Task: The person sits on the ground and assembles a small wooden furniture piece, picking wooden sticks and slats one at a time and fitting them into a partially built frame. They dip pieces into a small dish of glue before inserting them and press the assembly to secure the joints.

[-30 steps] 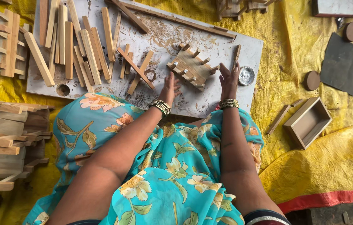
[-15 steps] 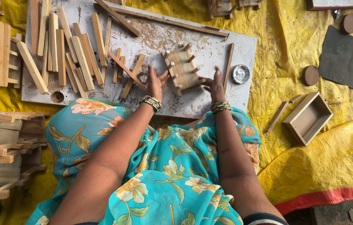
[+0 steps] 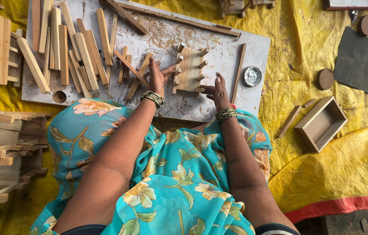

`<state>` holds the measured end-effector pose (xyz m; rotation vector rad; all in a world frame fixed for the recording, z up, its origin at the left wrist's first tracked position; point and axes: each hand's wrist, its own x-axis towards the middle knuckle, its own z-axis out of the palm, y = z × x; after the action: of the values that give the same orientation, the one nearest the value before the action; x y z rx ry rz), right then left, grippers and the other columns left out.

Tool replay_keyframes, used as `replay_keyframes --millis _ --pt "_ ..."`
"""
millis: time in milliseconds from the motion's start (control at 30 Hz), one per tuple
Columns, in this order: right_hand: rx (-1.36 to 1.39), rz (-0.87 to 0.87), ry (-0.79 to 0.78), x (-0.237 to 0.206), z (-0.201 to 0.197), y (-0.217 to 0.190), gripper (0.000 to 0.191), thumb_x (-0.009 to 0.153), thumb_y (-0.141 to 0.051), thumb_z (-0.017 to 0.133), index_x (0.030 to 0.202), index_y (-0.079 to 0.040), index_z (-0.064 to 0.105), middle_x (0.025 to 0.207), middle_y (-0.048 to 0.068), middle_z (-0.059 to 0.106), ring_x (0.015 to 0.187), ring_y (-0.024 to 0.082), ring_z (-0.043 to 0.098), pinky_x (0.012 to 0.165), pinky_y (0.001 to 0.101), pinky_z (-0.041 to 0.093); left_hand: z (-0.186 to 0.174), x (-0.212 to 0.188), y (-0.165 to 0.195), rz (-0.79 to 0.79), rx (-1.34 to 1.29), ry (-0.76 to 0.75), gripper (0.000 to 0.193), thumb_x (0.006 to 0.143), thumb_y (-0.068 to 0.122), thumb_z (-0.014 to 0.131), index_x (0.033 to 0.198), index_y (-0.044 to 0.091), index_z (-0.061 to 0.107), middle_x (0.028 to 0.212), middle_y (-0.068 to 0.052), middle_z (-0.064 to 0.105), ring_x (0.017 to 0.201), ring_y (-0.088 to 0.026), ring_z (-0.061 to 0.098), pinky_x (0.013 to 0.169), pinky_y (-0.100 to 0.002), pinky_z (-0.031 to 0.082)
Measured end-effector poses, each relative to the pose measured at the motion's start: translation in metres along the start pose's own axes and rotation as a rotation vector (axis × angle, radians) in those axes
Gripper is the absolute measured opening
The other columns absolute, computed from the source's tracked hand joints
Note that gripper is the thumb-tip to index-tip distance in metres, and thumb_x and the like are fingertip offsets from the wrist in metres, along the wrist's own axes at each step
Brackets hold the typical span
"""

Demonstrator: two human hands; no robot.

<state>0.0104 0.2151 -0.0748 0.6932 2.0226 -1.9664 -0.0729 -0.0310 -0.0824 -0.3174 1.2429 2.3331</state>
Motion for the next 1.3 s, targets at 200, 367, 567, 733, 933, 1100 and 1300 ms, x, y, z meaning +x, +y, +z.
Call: replay_keyframes --millis 200,367,567,733,933,1100,1300 --pt "-0.583 -0.558 0.493 -0.002 -0.101 -0.032 0.041 0.098 -0.001 0.055 0.137 -0.013 0.063 0.119 0.008 0.076 0.107 0.021 0.071 0.091 0.0352 0.055 -0.002 0.001 -0.002 0.039 0.099 0.293 0.092 0.089 0.080 0.035 0.150 0.012 0.046 0.126 -0.016 0.076 0.100 -0.021 0.068 0.078 -0.033 0.048" --pt "-0.887 -0.518 0.829 -0.023 -0.172 -0.038 0.035 0.081 -0.008 0.074 0.115 -0.016 0.078 0.118 0.011 0.070 0.116 0.031 0.061 0.107 0.0457 0.046 -0.006 0.001 -0.009 0.096 0.070 0.267 0.077 0.094 0.073 0.037 0.142 0.014 0.047 0.122 -0.010 0.075 0.093 -0.014 0.065 0.072 -0.027 0.053" --pt "-1.012 -0.337 0.815 -0.002 -0.128 -0.037 0.033 0.084 -0.031 0.081 0.117 -0.031 0.080 0.132 0.010 0.055 0.128 0.041 0.038 0.108 0.0551 0.038 -0.012 0.000 -0.016 0.159 0.117 0.228 0.075 0.097 0.071 0.038 0.142 0.011 0.047 0.120 -0.008 0.072 0.095 -0.014 0.062 0.075 -0.029 0.053" --pt "-0.998 -0.198 0.691 0.000 -0.103 -0.040 0.040 0.077 -0.039 0.084 0.115 -0.029 0.077 0.135 0.007 0.050 0.127 0.036 0.040 0.103 0.0544 0.041 -0.019 -0.003 -0.020 0.174 0.125 0.226 0.076 0.097 0.070 0.039 0.142 0.009 0.046 0.118 -0.009 0.070 0.096 -0.014 0.062 0.076 -0.030 0.053" --pt "-1.039 -0.272 0.720 0.004 -0.106 -0.025 0.037 0.075 -0.034 0.086 0.111 -0.027 0.079 0.130 0.006 0.053 0.124 0.036 0.043 0.101 0.0530 0.044 -0.021 -0.004 -0.030 0.146 0.127 0.205 0.076 0.097 0.071 0.039 0.143 0.010 0.045 0.115 -0.008 0.069 0.095 -0.014 0.061 0.076 -0.030 0.053" --pt "-1.036 -0.270 0.722 0.009 -0.107 -0.016 0.036 0.071 -0.027 0.087 0.107 -0.028 0.081 0.128 0.003 0.055 0.124 0.033 0.046 0.099 0.0527 0.045 -0.024 -0.004 -0.034 0.133 0.132 0.190 0.074 0.098 0.070 0.039 0.143 0.011 0.044 0.114 -0.007 0.070 0.095 -0.013 0.061 0.075 -0.029 0.054" --pt "-1.060 -0.216 0.747 0.002 -0.094 -0.030 0.029 0.069 -0.023 0.088 0.097 -0.027 0.081 0.126 0.002 0.055 0.125 0.032 0.046 0.101 0.0543 0.043 -0.022 -0.002 -0.033 0.125 0.162 0.202 0.074 0.099 0.068 0.037 0.143 0.010 0.043 0.113 -0.006 0.070 0.094 -0.012 0.061 0.073 -0.027 0.054"
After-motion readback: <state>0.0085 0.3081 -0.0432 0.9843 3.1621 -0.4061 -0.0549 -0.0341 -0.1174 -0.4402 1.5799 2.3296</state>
